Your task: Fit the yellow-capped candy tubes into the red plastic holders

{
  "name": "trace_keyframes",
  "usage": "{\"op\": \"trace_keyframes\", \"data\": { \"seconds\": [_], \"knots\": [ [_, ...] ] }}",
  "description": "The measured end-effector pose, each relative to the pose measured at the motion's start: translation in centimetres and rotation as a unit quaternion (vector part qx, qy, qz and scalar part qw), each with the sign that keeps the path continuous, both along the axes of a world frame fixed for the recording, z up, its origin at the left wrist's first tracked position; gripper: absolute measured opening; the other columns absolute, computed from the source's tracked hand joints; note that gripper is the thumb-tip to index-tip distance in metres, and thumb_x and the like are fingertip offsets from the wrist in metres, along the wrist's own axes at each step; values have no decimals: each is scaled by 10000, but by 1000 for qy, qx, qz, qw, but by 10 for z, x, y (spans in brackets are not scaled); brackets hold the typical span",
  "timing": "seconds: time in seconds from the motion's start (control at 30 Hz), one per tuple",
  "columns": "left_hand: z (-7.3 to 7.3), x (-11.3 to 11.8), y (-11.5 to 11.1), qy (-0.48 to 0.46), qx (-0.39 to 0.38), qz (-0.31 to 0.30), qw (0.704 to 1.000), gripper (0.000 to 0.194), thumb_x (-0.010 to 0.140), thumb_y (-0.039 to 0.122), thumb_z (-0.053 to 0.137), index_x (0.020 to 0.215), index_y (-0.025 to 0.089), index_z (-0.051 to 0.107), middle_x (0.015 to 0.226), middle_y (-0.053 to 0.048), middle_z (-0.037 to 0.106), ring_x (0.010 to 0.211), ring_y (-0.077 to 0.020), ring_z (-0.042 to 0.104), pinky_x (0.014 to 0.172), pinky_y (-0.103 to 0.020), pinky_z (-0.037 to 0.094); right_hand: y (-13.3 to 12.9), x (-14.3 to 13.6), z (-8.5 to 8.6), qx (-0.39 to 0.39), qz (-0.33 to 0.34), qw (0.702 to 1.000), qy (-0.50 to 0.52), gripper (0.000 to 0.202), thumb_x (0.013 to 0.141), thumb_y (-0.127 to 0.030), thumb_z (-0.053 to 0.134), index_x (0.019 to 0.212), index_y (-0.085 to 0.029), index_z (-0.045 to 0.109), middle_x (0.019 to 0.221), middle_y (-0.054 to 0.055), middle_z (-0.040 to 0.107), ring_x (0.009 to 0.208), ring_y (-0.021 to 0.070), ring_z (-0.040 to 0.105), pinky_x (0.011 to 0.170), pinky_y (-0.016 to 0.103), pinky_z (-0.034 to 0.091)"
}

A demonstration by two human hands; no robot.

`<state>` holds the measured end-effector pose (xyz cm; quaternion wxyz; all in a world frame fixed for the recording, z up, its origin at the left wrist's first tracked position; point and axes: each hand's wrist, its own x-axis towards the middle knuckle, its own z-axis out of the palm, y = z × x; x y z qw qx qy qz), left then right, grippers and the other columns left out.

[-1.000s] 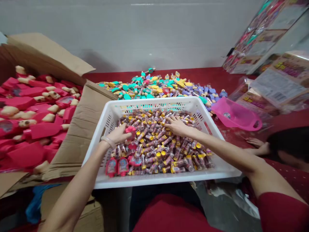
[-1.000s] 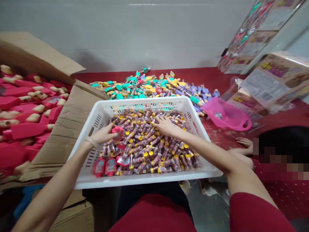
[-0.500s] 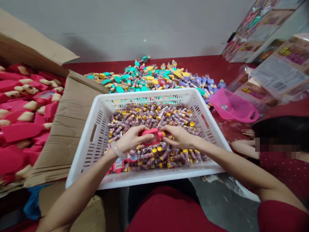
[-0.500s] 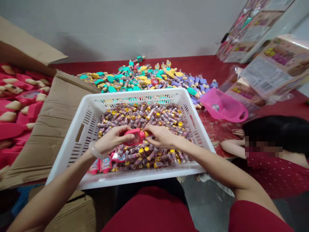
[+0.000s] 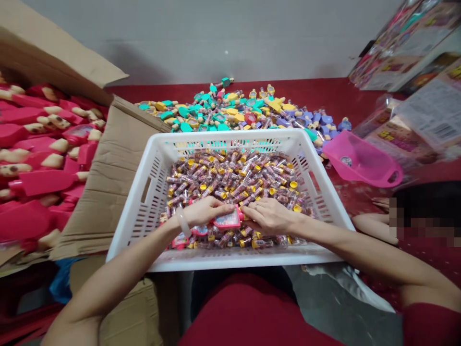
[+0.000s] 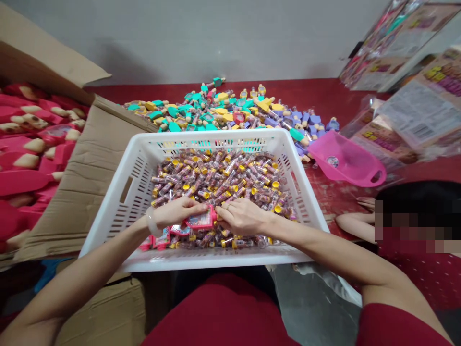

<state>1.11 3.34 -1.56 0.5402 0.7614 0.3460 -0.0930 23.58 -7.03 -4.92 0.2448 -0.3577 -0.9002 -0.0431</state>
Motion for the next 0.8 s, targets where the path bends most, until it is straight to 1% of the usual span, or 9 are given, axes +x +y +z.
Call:
{"op": "trace_keyframes", "data": {
  "seconds": [0.07, 0.17, 0.23, 0.3, 0.37, 0.5, 0.6, 0.7, 0.8],
  "knots": [
    [-1, 1, -3, -25, 149, -14, 988, 646, 807, 815, 475, 727, 185, 593, 604, 14, 519, 556, -129, 474, 545, -257, 341, 1, 2, 1, -166, -23, 982, 85, 319, 1014, -328, 451, 1052, -79, 646, 791, 76, 663, 624, 147, 566, 561, 278, 390],
    [-2, 1, -5, -63, 363, -37, 929, 613, 822, 775, 517, 896, 185, 668, 747, -36, 644, 698, -172, 547, 689, -292, 379, 8, 7, 8, -458, -33, 862, 215, 416, 991, -475, 479, 1035, -108, 670, 703, 11, 603, 558, 117, 498, 516, 244, 360],
    [-2, 0, -2, -80, 374, -42, 923, 594, 813, 743, 573, 986, 182, 666, 816, -46, 665, 748, -185, 562, 728, -303, 384, 13, 11, 13, -551, -38, 801, 233, 481, 986, -540, 463, 996, -112, 683, 622, -18, 539, 492, 106, 428, 468, 239, 312],
    [-4, -3, 5, -72, 281, -45, 956, 579, 762, 703, 668, 1007, 179, 652, 826, -23, 650, 728, -168, 549, 675, -277, 375, 17, 15, 14, -511, -60, 831, 210, 468, 980, -539, 482, 1028, -124, 693, 667, 1, 592, 531, 122, 487, 505, 244, 355],
    [-7, -6, 13, -52, 125, -45, 990, 564, 730, 669, 713, 980, 167, 647, 755, 10, 603, 644, -132, 500, 582, -247, 333, 18, 18, 10, -382, -80, 907, 157, 420, 962, -488, 554, 1167, -140, 669, 915, 72, 697, 746, 180, 620, 654, 279, 450],
    [-13, -7, 18, -72, -35, -40, 996, 516, 818, 621, 629, 1019, 147, 668, 728, 12, 595, 609, -113, 482, 552, -239, 331, 15, 18, -2, -162, -88, 982, 48, 367, 974, -395, 578, 1232, -140, 641, 1048, 137, 703, 917, 238, 647, 779, 337, 471],
    [-15, -6, 12, -102, 172, -63, 978, 404, 856, 510, 624, 1039, 154, 679, 839, -33, 673, 721, -159, 569, 660, -278, 416, 12, 16, -1, -213, -104, 968, 86, 356, 1014, -447, 500, 1130, -161, 678, 852, 71, 696, 736, 181, 620, 660, 283, 442],
    [-16, -6, 8, -152, 408, -93, 896, 325, 892, 352, 598, 1149, 163, 657, 1109, -108, 714, 966, -228, 629, 870, -362, 447, 13, 16, 8, -418, -95, 885, 183, 465, 1039, -531, 395, 975, -162, 671, 643, -6, 591, 533, 126, 508, 503, 238, 365],
    [-13, -6, 8, -155, 430, -88, 885, 328, 897, 333, 597, 1182, 178, 648, 1133, -102, 715, 998, -224, 640, 878, -347, 456, 16, 18, 12, -460, -82, 863, 191, 458, 1043, -519, 381, 944, -163, 652, 638, -4, 586, 532, 132, 517, 501, 242, 385]
  ]
}}
